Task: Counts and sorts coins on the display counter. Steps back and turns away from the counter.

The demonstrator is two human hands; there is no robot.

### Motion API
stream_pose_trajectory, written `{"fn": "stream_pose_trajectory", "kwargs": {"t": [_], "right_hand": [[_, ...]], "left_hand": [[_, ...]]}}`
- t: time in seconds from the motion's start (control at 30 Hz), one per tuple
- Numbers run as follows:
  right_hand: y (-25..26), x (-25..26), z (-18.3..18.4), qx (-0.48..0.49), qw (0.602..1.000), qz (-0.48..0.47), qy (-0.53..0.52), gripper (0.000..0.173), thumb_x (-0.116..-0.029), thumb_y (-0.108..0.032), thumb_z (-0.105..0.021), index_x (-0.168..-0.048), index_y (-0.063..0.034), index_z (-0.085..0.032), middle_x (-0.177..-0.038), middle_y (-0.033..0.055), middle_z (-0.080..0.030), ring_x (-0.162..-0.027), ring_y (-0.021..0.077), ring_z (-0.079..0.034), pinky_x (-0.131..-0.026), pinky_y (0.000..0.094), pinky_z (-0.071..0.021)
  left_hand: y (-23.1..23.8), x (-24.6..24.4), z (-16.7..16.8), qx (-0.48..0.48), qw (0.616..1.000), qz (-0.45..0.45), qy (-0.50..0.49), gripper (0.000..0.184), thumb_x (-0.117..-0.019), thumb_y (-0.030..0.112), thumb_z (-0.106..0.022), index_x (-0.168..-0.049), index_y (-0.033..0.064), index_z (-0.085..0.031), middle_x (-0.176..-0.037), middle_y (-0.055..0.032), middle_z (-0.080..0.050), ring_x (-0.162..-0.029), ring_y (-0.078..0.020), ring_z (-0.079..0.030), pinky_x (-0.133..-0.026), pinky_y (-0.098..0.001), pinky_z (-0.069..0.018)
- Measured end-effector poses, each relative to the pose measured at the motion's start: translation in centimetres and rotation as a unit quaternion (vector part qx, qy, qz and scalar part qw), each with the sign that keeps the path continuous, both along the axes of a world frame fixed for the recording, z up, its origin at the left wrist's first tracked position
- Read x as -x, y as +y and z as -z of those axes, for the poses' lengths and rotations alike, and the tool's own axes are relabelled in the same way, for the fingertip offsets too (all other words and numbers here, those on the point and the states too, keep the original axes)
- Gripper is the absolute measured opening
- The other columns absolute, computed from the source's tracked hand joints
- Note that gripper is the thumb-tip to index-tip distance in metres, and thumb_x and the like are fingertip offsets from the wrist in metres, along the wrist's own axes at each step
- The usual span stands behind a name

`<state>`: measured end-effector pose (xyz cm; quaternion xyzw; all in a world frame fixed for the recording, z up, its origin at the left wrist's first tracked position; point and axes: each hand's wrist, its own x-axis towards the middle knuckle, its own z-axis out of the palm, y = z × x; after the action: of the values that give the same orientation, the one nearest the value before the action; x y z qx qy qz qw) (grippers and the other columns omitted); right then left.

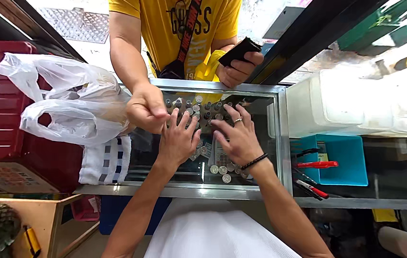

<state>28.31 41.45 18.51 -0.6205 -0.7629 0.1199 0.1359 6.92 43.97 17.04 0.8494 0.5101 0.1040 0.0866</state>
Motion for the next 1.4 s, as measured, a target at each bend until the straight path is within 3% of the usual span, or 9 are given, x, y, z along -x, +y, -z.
{"fn": "stream_pose_trajectory", "kwargs": {"t": [0.1,0.23,0.43,0.7,0.87,1.07,1.13,1.3,1.4], "right_hand": [[-2.4,2.2,1.2,-0.02,0.999,0.016,-0.041,0.049,-0.1009,-0.055,-0.051,-0.141,-0.0299,-0.063,-0.166,0.0172,-0.03,-0.153,0.0467,-0.022,-0.115,0.0686,-0.0293],[-2.8,4.3,2.0,-0.008,0.998,0.022,-0.05,0.052,-0.1037,-0.057,-0.042,-0.147,-0.032,-0.058,-0.169,0.0136,-0.026,-0.155,0.043,-0.018,-0.118,0.0659,-0.024],[-2.4,2.6,1.5,-0.024,0.997,0.069,-0.036,0.044,-0.1039,-0.042,-0.044,-0.145,-0.0347,-0.059,-0.164,0.0159,-0.034,-0.152,0.0446,-0.023,-0.112,0.066,-0.0306],[-4.0,2.8,1.8,-0.034,0.995,0.06,-0.066,0.049,-0.1055,-0.058,-0.035,-0.143,-0.0378,-0.059,-0.167,0.0071,-0.033,-0.155,0.0384,-0.023,-0.118,0.0646,-0.025],[-5.8,-0.4,1.2,-0.024,0.984,0.123,-0.125,0.049,-0.1053,-0.059,-0.034,-0.141,-0.0381,-0.061,-0.168,0.0078,-0.03,-0.155,0.0425,-0.018,-0.117,0.0663,-0.0216],[-6.4,-2.5,1.0,-0.004,0.974,0.177,-0.138,0.053,-0.1047,-0.062,-0.031,-0.143,-0.0381,-0.06,-0.169,0.0103,-0.027,-0.156,0.0431,-0.016,-0.118,0.0695,-0.0191],[-6.3,-2.6,1.0,-0.001,0.973,0.181,-0.14,0.053,-0.1046,-0.061,-0.032,-0.142,-0.0362,-0.06,-0.169,0.0105,-0.028,-0.156,0.0438,-0.016,-0.118,0.069,-0.0189],[-6.0,-1.9,0.7,-0.006,0.973,0.181,-0.141,0.056,-0.1041,-0.062,-0.032,-0.144,-0.0339,-0.059,-0.169,0.0116,-0.026,-0.157,0.0426,-0.014,-0.119,0.0686,-0.0171],[-5.3,-1.1,1.2,-0.017,0.978,0.16,-0.13,0.055,-0.1045,-0.061,-0.033,-0.152,-0.0391,-0.05,-0.17,0.0126,-0.024,-0.157,0.0433,-0.013,-0.119,0.0692,-0.017]], "left_hand": [[1.3,-0.9,-0.4,0.001,1.0,0.017,0.011,0.048,-0.1063,0.033,-0.04,-0.148,0.0119,-0.053,-0.151,-0.0166,-0.05,-0.145,-0.0439,-0.035,-0.116,-0.068,-0.0209],[5.2,-2.0,1.0,0.023,0.997,0.077,-0.012,0.06,-0.1006,0.019,-0.04,-0.161,0.017,-0.035,-0.166,-0.0025,-0.035,-0.157,-0.0295,-0.019,-0.124,-0.06,-0.0102],[7.6,-0.5,1.0,0.046,0.99,0.087,-0.101,0.059,-0.0989,0.003,-0.042,-0.155,0.0198,-0.044,-0.155,0.0031,-0.051,-0.154,-0.0272,-0.028,-0.121,-0.0633,-0.0142],[7.3,-0.1,1.6,0.029,0.993,0.08,-0.079,0.041,-0.1042,0.019,-0.042,-0.14,0.0209,-0.062,-0.155,0.0052,-0.051,-0.153,-0.0312,-0.03,-0.119,-0.0633,-0.0171],[6.4,-1.0,1.1,0.001,0.991,0.124,-0.057,0.045,-0.1016,0.025,-0.049,-0.143,0.0386,-0.058,-0.159,-0.0061,-0.045,-0.151,-0.0439,-0.025,-0.116,-0.0692,-0.0182],[4.1,-3.4,1.6,-0.041,0.965,0.254,-0.049,0.042,-0.0985,0.022,-0.053,-0.138,0.0287,-0.066,-0.15,0.0052,-0.056,-0.15,-0.0317,-0.034,-0.121,-0.0635,-0.0165],[3.5,-3.4,1.6,-0.034,0.968,0.247,-0.039,0.042,-0.1001,0.026,-0.05,-0.139,0.0277,-0.065,-0.152,0.0041,-0.054,-0.151,-0.0331,-0.032,-0.12,-0.0642,-0.0154],[2.7,-4.4,1.6,-0.006,0.979,0.202,-0.013,0.043,-0.1058,0.04,-0.041,-0.147,0.0455,-0.053,-0.164,0.002,-0.038,-0.154,-0.0384,-0.021,-0.119,-0.0689,-0.0084],[2.9,-4.1,0.7,0.007,0.982,0.179,-0.053,0.053,-0.1036,0.026,-0.04,-0.157,0.0291,-0.044,-0.162,0.0034,-0.042,-0.156,-0.0337,-0.021,-0.12,-0.0669,-0.0086]]}}
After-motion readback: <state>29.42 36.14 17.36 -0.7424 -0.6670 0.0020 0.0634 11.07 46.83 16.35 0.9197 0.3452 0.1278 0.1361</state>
